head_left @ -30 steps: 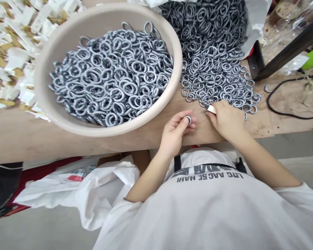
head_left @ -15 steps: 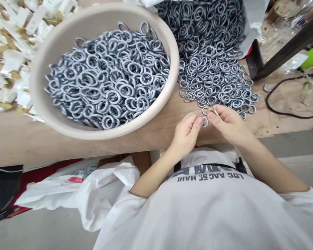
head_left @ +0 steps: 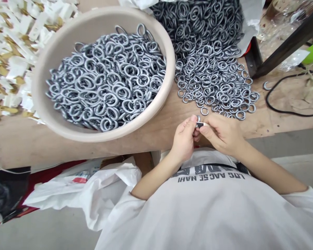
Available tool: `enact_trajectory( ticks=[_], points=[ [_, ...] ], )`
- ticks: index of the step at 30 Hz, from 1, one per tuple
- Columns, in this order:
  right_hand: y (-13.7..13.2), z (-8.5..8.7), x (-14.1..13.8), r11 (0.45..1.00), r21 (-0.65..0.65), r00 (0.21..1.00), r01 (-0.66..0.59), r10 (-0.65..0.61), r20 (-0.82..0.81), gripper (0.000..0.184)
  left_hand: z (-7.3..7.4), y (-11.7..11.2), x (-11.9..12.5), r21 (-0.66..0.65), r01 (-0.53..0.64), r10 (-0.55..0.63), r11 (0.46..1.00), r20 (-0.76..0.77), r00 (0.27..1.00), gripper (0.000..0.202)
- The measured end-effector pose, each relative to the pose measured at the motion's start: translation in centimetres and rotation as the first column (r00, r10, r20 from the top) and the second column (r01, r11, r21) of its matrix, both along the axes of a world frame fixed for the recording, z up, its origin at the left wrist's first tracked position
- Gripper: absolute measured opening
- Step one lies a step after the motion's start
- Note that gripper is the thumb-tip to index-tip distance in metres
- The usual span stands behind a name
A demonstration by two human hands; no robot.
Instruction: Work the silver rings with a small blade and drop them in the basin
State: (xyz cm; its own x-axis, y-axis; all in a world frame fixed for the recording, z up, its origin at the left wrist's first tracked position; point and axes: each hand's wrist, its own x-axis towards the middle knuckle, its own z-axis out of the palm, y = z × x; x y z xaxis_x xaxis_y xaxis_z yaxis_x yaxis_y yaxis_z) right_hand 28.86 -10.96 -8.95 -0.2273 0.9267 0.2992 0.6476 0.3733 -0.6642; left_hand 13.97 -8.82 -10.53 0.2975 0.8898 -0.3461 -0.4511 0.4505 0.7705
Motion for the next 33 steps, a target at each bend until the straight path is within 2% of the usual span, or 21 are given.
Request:
enact_trajectory(
  ticks=[3,5,7,9,13,15,17,19,20,21,22,24,25,27,30,33],
  points=[
    [0.1,0.0,0.0,1.0,-0.022,0.999,-0.012,0.013,0.046,0.042,-0.1,-0.3,0.0,-0.001,0.006,-0.006,1.0,0.007,1.0,0.047],
    [0.7,-0.4,0.3,0.996,-0.085,0.999,0.016,-0.012,0.045,0.046,-0.2,-0.7,-0.2,0.034,0.055,-0.055,0.998,0.015,0.998,0.047],
    [1.6,-0.9,0.8,0.981,-0.157,0.991,0.116,-0.104,0.087,0.049,-0.3,-1.1,-0.7,0.088,0.151,-0.153,0.985,0.013,0.988,0.048],
    [2.5,-1.5,1.1,0.956,-0.179,0.957,0.232,-0.192,0.218,0.048,-0.4,-1.2,-1.4,0.119,0.212,-0.214,0.97,0.008,0.977,0.048],
    [3.4,-2.3,0.8,0.94,-0.097,0.807,0.327,-0.225,0.547,0.036,-0.6,-0.3,-3.1,0.103,0.124,-0.121,0.987,-0.033,0.992,0.038],
    [3.7,-2.4,0.5,0.936,-0.088,0.772,0.34,-0.224,0.595,0.029,-0.6,0.4,-3.9,0.092,0.089,-0.083,0.992,-0.063,0.994,0.026],
    [3.8,-2.2,0.4,0.941,-0.12,0.84,0.317,-0.22,0.496,0.021,-0.7,0.8,-4.3,0.064,0.068,-0.064,0.996,-0.066,0.996,0.028],
    [3.6,-1.8,0.2,0.948,-0.201,0.957,0.246,-0.205,0.206,0.019,-0.8,1.0,-4.1,0.021,0.051,-0.05,0.998,-0.053,0.997,0.031],
    [3.4,-1.5,0.0,0.948,-0.254,0.98,0.192,-0.197,0.008,0.021,-0.8,0.9,-3.8,-0.002,0.045,-0.045,0.999,-0.048,0.998,0.031],
    [3.1,-1.2,-0.3,0.943,-0.308,0.963,0.128,-0.193,-0.19,0.024,-0.9,0.8,-3.4,-0.023,0.039,-0.04,0.999,-0.044,0.998,0.032],
    [2.7,-1.0,-0.7,0.932,-0.357,0.911,0.062,-0.198,-0.361,0.027,-0.9,0.6,-2.9,-0.038,0.034,-0.035,0.999,-0.04,0.999,0.036],
    [1.7,-0.7,-1.6,0.902,-0.431,0.785,-0.041,-0.237,-0.572,0.031,-1.1,0.2,-1.8,-0.044,0.024,-0.026,0.999,-0.038,0.999,0.042],
    [1.2,-0.7,-2.1,0.888,-0.454,0.739,-0.068,-0.261,-0.621,0.032,-1.2,-0.1,-1.3,-0.031,0.021,-0.022,0.999,-0.042,0.999,0.043],
    [0.4,-0.9,-2.9,0.881,-0.466,0.697,-0.083,-0.283,-0.659,0.031,-1.5,-0.4,-0.6,0.015,0.002,-0.002,1.0,-0.048,0.999,0.044],
    [-0.3,-1.4,-3.4,0.9,-0.432,0.712,-0.056,-0.267,-0.649,0.024,-1.8,-0.7,-0.2,0.024,-0.004,0.005,1.0,-0.03,1.0,0.047],
    [-0.2,-1.9,-3.3,0.908,-0.417,0.726,-0.043,-0.258,-0.637,0.022,-1.6,-0.8,-0.2,-0.035,0.053,-0.053,0.998,-0.002,0.999,0.054]
  ],
)
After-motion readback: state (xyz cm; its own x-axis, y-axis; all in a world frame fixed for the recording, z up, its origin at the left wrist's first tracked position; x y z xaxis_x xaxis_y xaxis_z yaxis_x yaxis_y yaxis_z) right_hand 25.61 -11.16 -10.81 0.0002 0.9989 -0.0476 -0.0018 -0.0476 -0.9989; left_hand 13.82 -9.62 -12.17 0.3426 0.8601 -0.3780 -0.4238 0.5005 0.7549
